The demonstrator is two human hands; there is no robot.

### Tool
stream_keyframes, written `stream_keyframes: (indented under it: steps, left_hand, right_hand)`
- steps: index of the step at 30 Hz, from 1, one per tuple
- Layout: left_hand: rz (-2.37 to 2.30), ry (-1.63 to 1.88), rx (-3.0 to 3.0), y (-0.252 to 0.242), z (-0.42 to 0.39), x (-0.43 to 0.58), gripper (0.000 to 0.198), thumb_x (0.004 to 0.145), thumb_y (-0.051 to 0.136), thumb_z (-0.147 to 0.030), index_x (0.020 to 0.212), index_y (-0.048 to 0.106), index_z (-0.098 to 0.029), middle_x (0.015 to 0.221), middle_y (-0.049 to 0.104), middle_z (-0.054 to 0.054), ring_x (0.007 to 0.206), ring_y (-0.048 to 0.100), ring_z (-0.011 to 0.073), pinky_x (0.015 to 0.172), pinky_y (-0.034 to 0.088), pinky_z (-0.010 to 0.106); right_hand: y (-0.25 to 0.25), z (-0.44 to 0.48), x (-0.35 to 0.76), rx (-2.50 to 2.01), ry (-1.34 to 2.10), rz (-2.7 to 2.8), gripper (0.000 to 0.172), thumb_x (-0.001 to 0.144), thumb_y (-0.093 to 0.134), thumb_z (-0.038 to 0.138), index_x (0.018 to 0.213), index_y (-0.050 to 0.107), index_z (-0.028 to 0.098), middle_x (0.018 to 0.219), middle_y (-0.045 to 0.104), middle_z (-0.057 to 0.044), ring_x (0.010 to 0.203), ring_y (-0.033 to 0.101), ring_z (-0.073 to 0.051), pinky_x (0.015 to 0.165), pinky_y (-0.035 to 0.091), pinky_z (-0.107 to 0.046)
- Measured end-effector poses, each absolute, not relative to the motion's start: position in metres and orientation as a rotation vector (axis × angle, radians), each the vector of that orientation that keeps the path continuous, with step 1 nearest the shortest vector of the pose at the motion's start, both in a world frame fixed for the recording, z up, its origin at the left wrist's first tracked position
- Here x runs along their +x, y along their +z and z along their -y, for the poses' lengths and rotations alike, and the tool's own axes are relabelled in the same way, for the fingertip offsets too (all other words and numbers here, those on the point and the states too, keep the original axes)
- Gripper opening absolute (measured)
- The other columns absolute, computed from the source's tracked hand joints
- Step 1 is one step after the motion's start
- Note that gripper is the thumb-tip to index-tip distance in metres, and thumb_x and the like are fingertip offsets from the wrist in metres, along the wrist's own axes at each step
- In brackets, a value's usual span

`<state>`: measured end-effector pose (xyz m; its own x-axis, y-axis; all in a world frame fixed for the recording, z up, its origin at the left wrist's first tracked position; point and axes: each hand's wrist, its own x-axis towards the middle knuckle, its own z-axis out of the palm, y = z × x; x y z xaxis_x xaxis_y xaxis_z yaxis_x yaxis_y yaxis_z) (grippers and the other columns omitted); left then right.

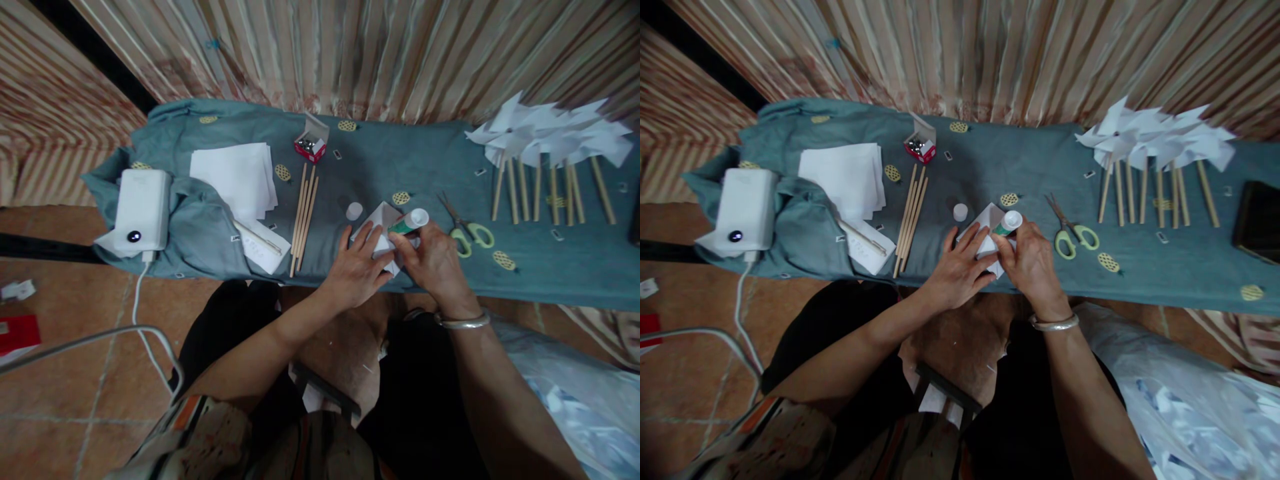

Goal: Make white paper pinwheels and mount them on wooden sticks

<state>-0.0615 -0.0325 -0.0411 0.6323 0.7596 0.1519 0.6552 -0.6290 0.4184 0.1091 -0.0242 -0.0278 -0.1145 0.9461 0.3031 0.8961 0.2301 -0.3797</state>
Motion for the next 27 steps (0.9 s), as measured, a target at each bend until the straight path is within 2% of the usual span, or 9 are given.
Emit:
stream_keyframes:
  steps: [10, 27]
  left_hand:
    - [-1.132, 0.451, 2.526, -0.0430, 0.0321, -0.0610, 0.037, 0.091, 0.056, -0.038, 0.124, 0.061, -0.022, 0.151, 0.039, 0.018, 0.145, 0.026, 0.0360, 0.113, 0.019, 0.064]
    - [-1.135, 0.472, 2.522, -0.0431, 0.0322, -0.0609, 0.036, 0.089, 0.058, -0.038, 0.121, 0.062, -0.022, 0.151, 0.040, 0.017, 0.144, 0.028, 0.0355, 0.113, 0.019, 0.063]
  right_hand:
    - [-0.0257, 0.0243, 0.1141, -1.711, 0.153, 2.028, 0.042, 0.093, 0.043, 0.056, 0.092, 0.061, 0.018, 0.076, 0.066, -0.011, 0.073, 0.064, -0.028, 0.067, 0.048, -0.038]
    - [-0.0256, 0.0279, 0.1118, -1.662, 0.270, 1.976, 0.043, 0.091, 0.046, 0.059, 0.098, 0.062, 0.019, 0.079, 0.070, -0.009, 0.072, 0.067, -0.026, 0.066, 0.051, -0.037]
